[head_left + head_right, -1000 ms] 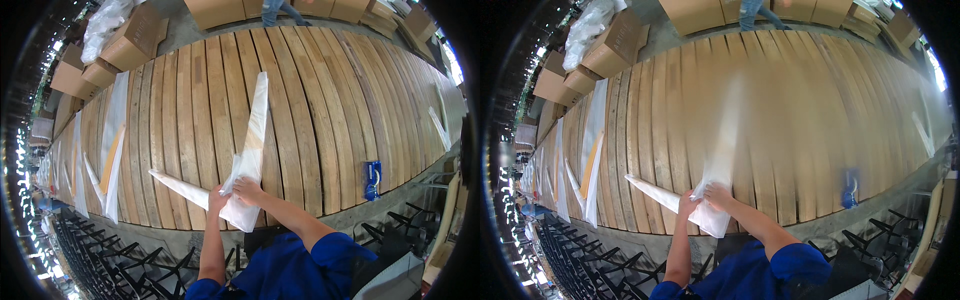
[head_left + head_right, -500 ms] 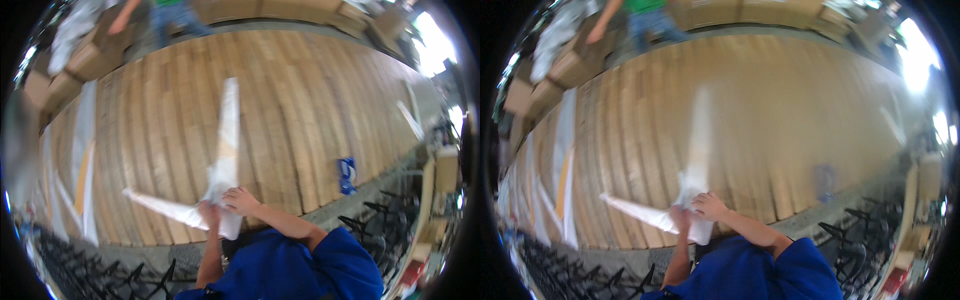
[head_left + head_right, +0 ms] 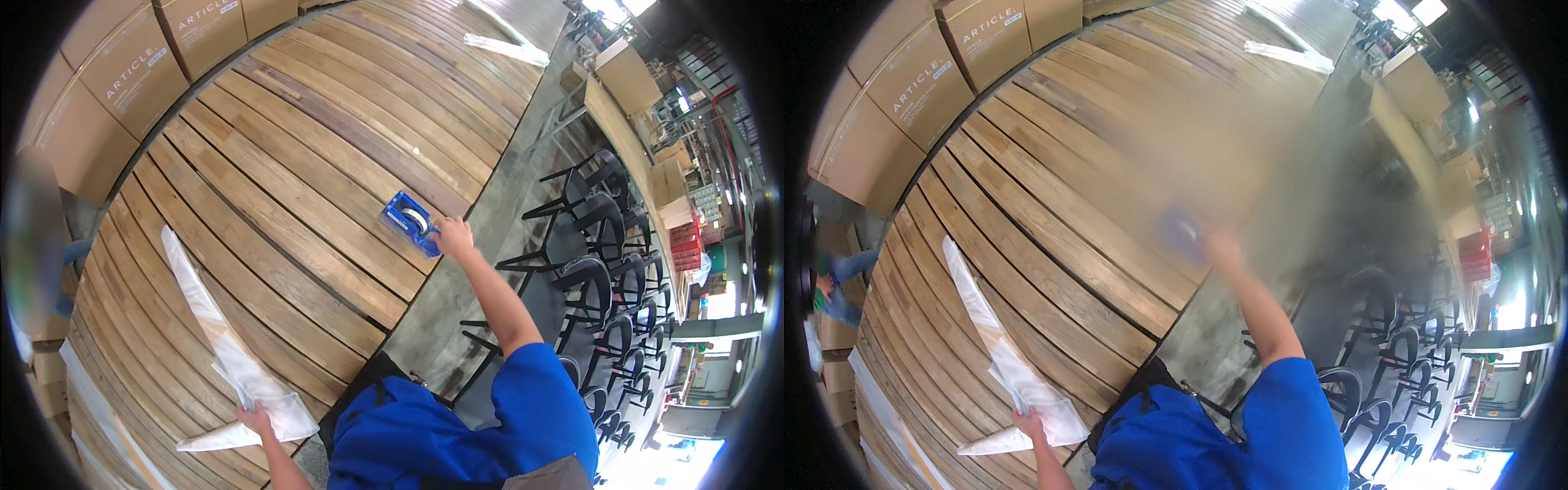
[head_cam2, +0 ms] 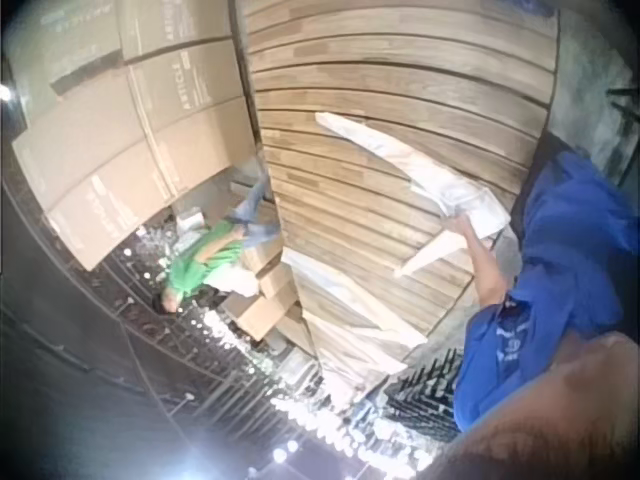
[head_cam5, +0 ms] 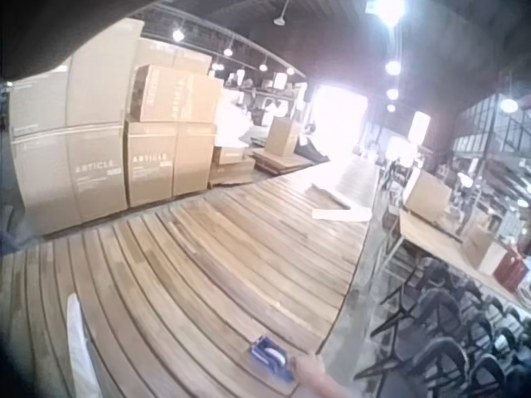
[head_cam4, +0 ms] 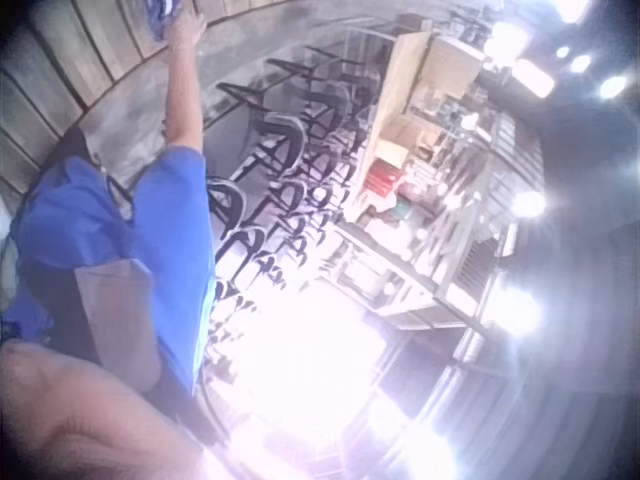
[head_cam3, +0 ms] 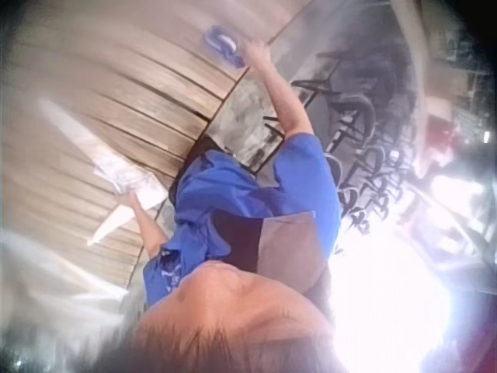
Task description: The person wraps several L-shaped wooden pieces with white protective paper on a wooden workbench. They fold the paper around each piece and secure it with tape from a handheld dispenser, repeating the process for multiple items.
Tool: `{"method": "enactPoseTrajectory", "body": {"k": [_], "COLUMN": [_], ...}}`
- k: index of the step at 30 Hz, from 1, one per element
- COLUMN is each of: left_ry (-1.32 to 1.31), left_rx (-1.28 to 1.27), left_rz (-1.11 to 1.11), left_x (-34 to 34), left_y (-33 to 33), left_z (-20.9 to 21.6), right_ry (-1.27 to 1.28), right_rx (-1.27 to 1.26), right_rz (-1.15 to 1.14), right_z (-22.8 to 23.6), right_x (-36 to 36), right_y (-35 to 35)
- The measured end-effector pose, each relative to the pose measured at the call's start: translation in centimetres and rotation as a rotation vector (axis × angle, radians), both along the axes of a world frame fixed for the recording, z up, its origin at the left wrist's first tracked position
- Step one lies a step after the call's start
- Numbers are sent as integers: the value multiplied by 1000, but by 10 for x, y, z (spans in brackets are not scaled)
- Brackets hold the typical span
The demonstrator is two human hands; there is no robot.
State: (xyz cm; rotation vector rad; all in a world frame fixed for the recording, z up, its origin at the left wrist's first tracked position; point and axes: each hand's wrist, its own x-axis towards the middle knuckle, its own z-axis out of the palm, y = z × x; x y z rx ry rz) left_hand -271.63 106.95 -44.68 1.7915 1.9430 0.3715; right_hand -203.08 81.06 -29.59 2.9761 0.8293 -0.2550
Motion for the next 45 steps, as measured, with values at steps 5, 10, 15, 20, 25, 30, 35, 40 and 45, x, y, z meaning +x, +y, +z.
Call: {"method": "enactPoseTrajectory", "body": {"k": [5,10,15,20,25,30,35,40,45], "left_ry": [-112,-32,81,77,-105,-101,-96,-205,-281], "left_rx": [-69,-173,-158,-138,-128,32,202,63,58], "left_rz": [45,25,31,24,-21,-47,-83,-1,-85], "left_x": [-5,-7,-2,-6,-15,-42,-16,-16,-35], "left_y": [9,12,3,-2,-13,-33,-39,-37,-40], "left_z": [1,17,29,31,2,-44,-8,37,42], "right_ry": [596,649,542,471,62,252,819,828,703], "right_rx": [142,425,473,313,-312,-27,403,76,-119], "right_rz": [-126,-194,-261,-295,-141,-285,-53,358,634], "right_z": [-20,4,18,-54,-91,-79,-101,-58,-45], "right_x": [59,45,25,14,20,-81,-273,-478,-599], "right_y": [-23,-24,-75,-99,-107,-80,-14,154,308]}}
